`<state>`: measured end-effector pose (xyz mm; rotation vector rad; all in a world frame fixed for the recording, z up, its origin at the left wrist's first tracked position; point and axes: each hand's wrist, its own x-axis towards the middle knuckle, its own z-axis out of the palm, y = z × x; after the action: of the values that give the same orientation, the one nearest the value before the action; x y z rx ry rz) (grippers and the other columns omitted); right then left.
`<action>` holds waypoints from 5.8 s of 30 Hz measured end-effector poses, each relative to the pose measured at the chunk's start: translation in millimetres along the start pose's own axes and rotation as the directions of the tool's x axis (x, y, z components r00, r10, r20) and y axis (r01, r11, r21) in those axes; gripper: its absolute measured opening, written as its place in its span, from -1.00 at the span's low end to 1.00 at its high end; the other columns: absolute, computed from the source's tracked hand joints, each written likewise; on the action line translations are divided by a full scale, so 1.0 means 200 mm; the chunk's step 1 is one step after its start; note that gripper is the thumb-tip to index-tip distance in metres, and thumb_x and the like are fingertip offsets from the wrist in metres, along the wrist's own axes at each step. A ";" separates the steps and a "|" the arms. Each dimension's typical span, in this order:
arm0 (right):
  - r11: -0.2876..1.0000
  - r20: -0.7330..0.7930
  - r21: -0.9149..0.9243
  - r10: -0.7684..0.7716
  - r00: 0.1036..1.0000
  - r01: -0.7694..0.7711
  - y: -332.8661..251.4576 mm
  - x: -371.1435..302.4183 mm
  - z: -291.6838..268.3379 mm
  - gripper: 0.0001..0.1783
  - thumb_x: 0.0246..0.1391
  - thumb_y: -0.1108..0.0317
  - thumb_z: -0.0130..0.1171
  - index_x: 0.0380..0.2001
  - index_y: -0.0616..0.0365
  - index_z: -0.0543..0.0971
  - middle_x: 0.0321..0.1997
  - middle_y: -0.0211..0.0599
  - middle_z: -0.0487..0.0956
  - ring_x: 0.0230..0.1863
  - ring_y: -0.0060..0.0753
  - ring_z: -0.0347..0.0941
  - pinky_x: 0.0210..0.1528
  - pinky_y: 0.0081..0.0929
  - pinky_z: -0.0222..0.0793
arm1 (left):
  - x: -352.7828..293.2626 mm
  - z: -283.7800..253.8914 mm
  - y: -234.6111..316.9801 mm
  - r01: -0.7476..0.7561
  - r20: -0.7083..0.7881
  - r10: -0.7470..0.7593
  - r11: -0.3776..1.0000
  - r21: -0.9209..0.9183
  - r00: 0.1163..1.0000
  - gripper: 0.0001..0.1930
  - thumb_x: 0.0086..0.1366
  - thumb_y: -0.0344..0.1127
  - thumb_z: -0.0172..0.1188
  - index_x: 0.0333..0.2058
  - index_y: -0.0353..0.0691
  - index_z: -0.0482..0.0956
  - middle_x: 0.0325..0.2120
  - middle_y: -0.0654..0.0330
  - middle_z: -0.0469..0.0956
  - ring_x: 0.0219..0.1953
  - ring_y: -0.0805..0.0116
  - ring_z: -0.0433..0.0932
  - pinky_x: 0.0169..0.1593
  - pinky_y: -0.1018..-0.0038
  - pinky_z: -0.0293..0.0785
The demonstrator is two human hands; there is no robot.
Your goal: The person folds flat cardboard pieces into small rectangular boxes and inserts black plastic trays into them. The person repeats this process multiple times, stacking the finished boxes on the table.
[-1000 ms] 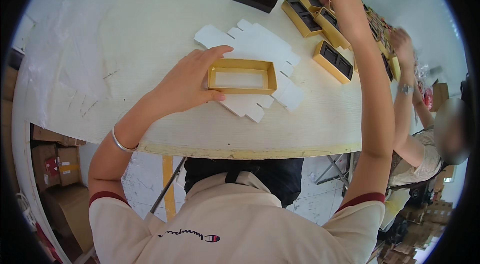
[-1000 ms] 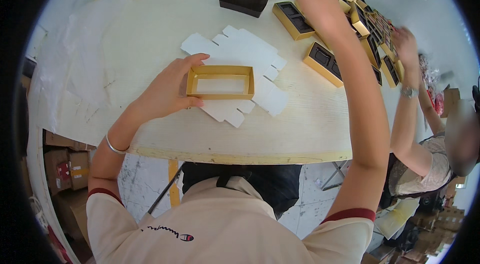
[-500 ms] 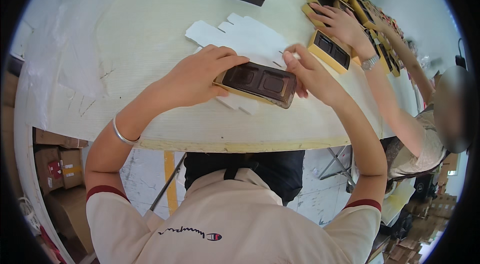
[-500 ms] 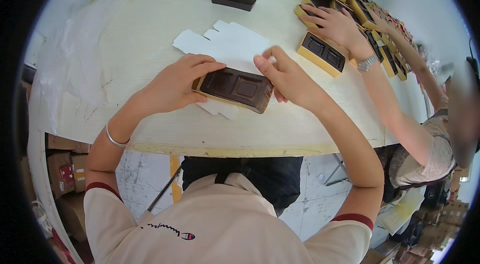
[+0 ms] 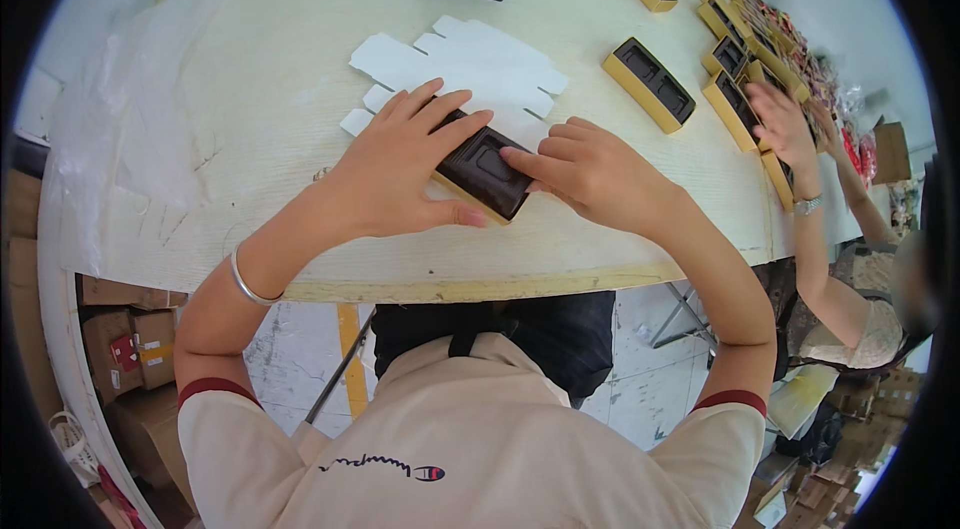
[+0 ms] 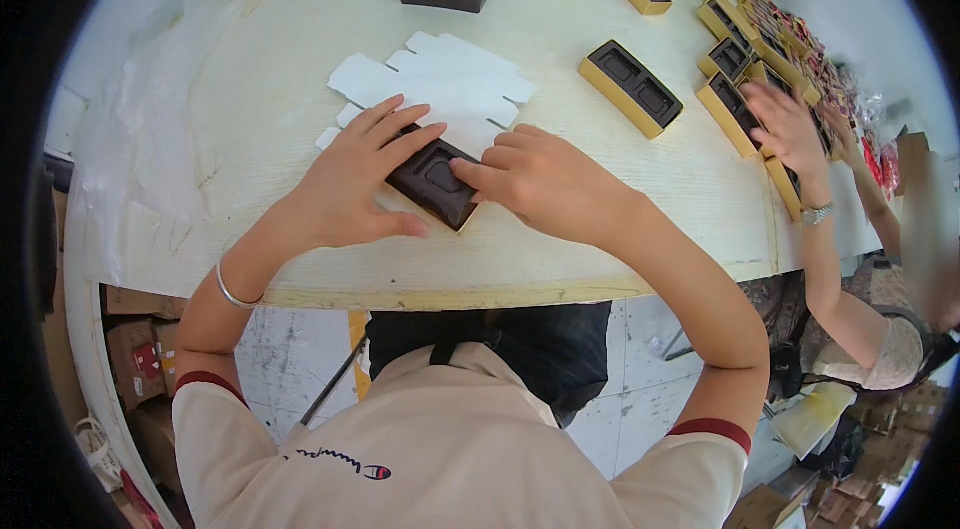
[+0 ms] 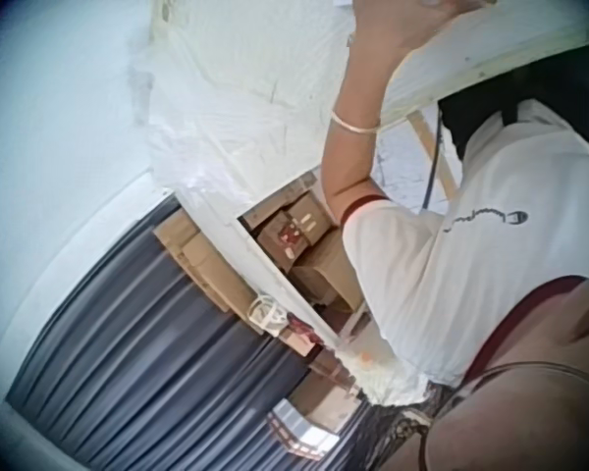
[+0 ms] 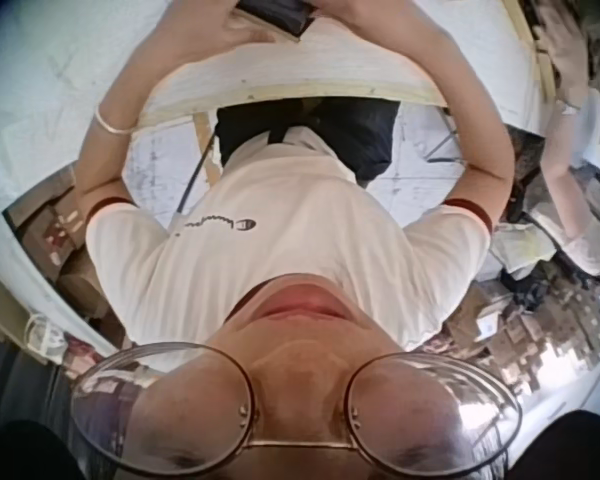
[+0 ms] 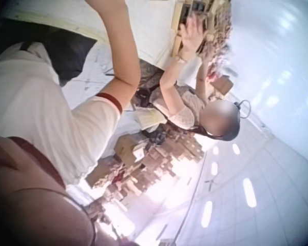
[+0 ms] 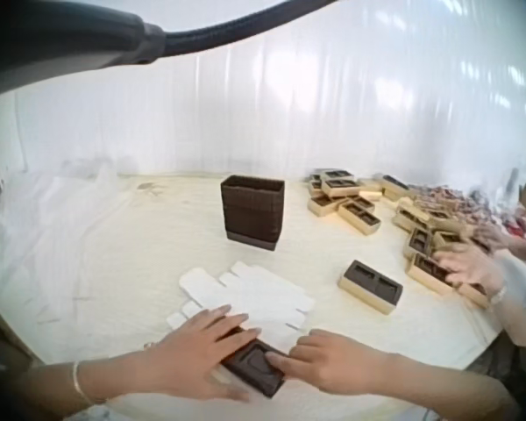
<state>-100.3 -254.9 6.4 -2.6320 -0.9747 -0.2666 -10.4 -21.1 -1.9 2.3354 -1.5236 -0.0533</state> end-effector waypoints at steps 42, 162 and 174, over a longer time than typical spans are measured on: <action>0.885 -0.370 -0.173 0.348 0.861 -0.432 0.18 -0.16 -0.16 -0.50 -0.11 0.18 0.37 -0.09 0.18 0.55 0.09 0.01 0.44 0.11 0.06 0.35 0.16 -0.16 0.26 | -0.34 -0.56 0.49 -0.344 -0.448 0.506 -0.290 -0.893 0.737 -0.61 0.33 0.03 0.05 -0.60 -0.04 0.54 -0.45 0.35 0.58 -0.44 0.44 0.47 -0.39 0.54 0.37; 0.950 0.036 0.084 0.299 0.954 -0.301 -0.08 0.25 0.22 -0.93 0.02 0.45 0.05 -0.40 0.19 0.49 -0.45 -0.13 0.51 -0.32 -0.04 0.45 -0.30 -0.21 0.35 | -0.14 -0.13 0.00 0.046 -0.466 -0.010 0.997 0.064 0.885 -0.79 0.18 -0.22 0.21 -0.33 -0.26 0.57 -0.44 0.13 0.51 -0.35 0.12 0.48 -0.22 0.30 0.44; 0.902 -0.045 -0.431 -0.054 0.998 0.029 -0.32 0.20 0.18 -0.76 -0.21 0.38 0.16 -0.37 0.15 0.44 -0.47 -0.37 0.36 -0.61 -0.53 0.39 -0.62 -0.57 0.29 | -0.05 -0.19 -0.09 0.197 0.019 -0.215 0.853 -0.483 0.977 -0.58 0.12 -0.60 0.09 -0.01 -0.13 0.44 -0.28 0.18 0.42 -0.37 0.35 0.40 -0.21 0.46 0.40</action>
<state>-110.7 -173.1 -0.5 -2.9772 -1.0540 -0.6293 10.0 4.6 26.3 2.0610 -1.0763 -0.3979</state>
